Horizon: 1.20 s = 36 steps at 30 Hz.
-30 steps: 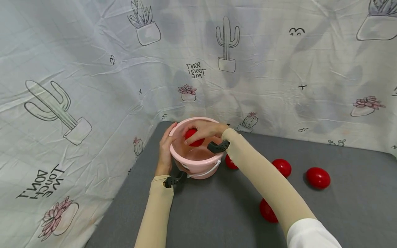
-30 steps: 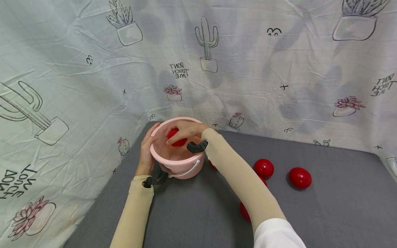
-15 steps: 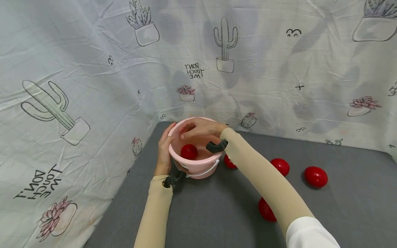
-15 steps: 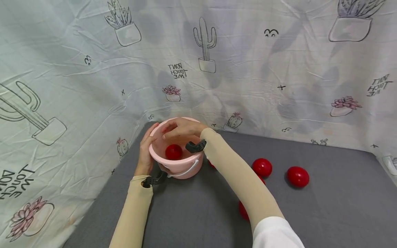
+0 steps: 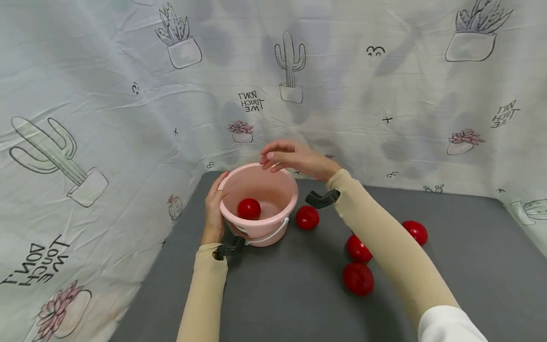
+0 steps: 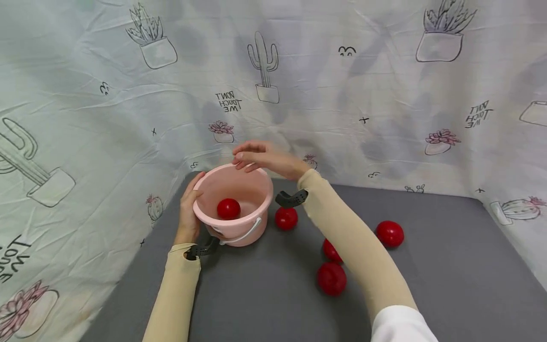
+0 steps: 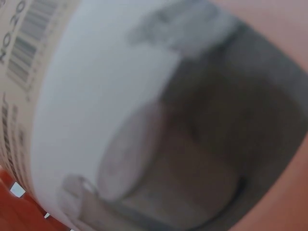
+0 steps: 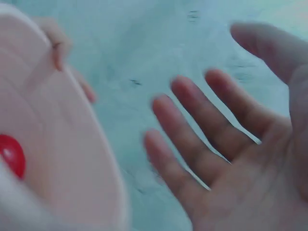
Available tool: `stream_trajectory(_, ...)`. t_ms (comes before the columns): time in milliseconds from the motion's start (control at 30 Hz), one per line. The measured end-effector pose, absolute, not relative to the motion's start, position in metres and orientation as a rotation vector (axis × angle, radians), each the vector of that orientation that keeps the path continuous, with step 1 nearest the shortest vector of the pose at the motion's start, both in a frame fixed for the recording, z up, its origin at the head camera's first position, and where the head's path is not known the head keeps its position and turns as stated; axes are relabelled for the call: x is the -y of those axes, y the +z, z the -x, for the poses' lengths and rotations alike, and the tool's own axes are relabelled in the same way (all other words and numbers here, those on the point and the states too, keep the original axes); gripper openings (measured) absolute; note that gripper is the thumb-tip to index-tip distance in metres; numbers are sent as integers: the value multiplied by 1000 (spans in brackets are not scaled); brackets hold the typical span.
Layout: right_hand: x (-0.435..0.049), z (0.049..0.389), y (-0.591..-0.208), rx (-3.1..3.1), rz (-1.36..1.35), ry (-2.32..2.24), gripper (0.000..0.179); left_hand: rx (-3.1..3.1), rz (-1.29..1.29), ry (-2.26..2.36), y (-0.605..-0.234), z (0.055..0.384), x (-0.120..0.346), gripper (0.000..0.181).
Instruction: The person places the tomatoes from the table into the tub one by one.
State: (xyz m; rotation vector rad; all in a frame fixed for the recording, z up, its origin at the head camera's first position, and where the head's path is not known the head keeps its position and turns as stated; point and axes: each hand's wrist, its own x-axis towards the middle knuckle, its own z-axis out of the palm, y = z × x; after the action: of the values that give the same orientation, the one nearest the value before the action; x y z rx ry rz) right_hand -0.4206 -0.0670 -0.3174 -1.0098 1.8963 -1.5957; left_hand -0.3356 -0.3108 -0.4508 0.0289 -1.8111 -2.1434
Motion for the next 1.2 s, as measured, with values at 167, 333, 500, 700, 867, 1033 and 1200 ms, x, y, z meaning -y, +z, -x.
stream_trajectory(167,0,410,-314,-2211,874,-1774,36,1808,-51,-2155,-453,330,319,52)
stream_trajectory(333,-76,394,-339,-2651,673,-1726,44,1801,-54,-2163,-454,327,324,52)
stream_trajectory(500,-150,369,-384,-2819,335,-1851,42,1812,-55,-2155,-450,328,322,52)
stream_trajectory(700,-208,342,-435,-2040,244,-2818,31,1833,-56,-2152,-447,330,315,51)
stream_trajectory(867,-227,326,-471,-1929,38,-2889,30,1821,-71,-2172,-447,330,313,52)
stream_trajectory(1033,-233,323,-493,-1783,57,-2894,30,1787,-53,-2193,-447,332,313,53)
stream_trajectory(1200,-232,320,-501,-1908,115,-2821,31,1773,-38,-2227,-446,333,309,54)
